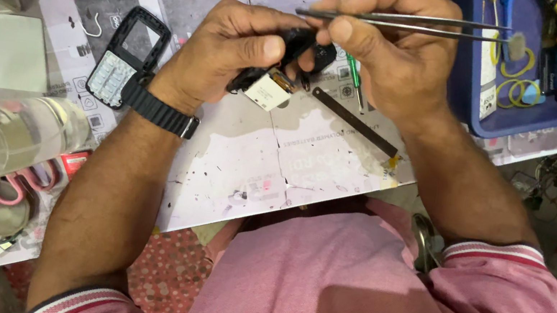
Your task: The person disassembles a mobile phone using tweezers and a screwdriver. They remove the back cover, disconnect internal components, and handle small parts like the SIM card tray and battery. The person works at a cluttered table with various tools and phone parts.
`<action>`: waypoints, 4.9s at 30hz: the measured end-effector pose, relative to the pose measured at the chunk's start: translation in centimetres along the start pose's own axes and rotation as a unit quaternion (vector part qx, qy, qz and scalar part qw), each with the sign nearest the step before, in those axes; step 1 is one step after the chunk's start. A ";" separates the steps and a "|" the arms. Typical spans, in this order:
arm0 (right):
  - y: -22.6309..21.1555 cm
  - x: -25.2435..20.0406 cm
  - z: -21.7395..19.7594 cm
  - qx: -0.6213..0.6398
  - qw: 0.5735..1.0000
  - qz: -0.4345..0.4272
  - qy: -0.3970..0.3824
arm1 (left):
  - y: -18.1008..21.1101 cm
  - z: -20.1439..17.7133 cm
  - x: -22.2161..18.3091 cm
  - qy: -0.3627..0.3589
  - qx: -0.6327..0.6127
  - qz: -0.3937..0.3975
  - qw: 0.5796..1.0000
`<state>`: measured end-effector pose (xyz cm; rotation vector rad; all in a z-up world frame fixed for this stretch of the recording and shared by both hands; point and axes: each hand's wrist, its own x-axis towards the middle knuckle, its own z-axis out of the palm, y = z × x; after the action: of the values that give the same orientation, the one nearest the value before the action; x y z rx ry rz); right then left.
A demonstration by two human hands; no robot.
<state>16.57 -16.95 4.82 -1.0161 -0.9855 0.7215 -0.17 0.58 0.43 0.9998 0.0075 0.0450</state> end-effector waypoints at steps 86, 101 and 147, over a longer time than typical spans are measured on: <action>0.1 -0.7 -1.0 0.044 0.997 0.054 -0.012 | 0.1 -0.3 -0.1 -0.018 0.014 0.007 1.000; 0.0 -0.5 -0.8 0.067 0.995 0.073 -0.002 | -0.1 -0.2 -0.1 -0.010 0.017 0.007 1.000; -0.7 -0.2 -0.2 -0.089 0.996 0.012 0.001 | -1.1 -0.6 0.5 0.023 -0.079 0.021 0.996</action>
<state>16.67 -17.44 5.33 -1.1838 -1.0511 0.6605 0.35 0.53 -0.81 0.8404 0.0255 0.1061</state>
